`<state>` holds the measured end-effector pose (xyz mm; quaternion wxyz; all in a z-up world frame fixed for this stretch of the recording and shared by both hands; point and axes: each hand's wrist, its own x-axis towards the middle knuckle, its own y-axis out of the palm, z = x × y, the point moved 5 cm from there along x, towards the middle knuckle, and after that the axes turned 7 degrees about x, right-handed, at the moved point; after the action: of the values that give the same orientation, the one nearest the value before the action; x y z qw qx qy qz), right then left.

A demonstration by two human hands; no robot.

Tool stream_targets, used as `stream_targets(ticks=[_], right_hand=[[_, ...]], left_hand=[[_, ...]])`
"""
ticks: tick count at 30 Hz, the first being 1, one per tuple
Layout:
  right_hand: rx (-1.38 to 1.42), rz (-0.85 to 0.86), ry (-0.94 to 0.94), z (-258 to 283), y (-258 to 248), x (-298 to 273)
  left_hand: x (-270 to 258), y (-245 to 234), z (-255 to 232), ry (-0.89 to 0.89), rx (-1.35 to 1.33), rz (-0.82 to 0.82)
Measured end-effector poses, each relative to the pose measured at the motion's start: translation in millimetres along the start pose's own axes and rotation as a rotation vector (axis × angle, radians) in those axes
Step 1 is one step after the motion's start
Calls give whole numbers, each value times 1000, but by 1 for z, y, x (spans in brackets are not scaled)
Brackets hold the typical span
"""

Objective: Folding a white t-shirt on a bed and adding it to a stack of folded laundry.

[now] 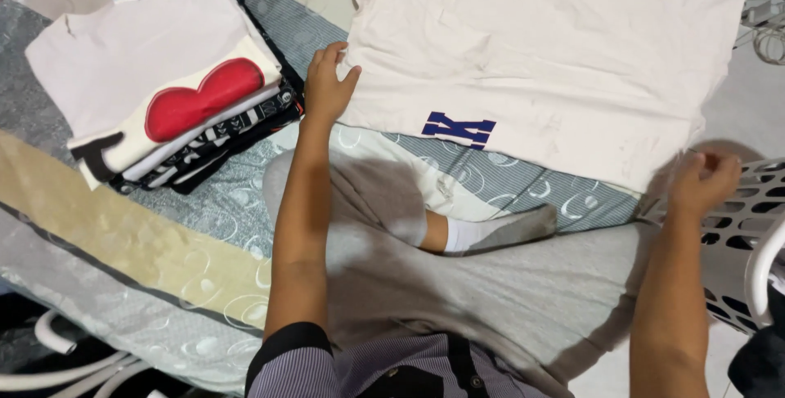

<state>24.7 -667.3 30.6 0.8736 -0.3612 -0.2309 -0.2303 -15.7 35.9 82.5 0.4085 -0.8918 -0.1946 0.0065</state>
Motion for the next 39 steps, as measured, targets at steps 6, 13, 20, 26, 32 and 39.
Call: stream_targets(ticks=[6, 13, 20, 26, 32, 39], right_hand=[[218, 310, -272, 103, 127, 60], [214, 677, -27, 229, 276, 44], [366, 974, 433, 236, 327, 35], [468, 805, 642, 247, 327, 46], [453, 749, 672, 243, 328, 43], [564, 697, 280, 265, 271, 28]], left_hand=[[80, 43, -2, 156, 130, -91], [134, 83, -29, 110, 350, 97], [162, 87, -47, 130, 427, 194], [162, 85, -51, 105, 199, -60], [156, 110, -19, 187, -6, -199], [110, 39, -25, 123, -488, 49]])
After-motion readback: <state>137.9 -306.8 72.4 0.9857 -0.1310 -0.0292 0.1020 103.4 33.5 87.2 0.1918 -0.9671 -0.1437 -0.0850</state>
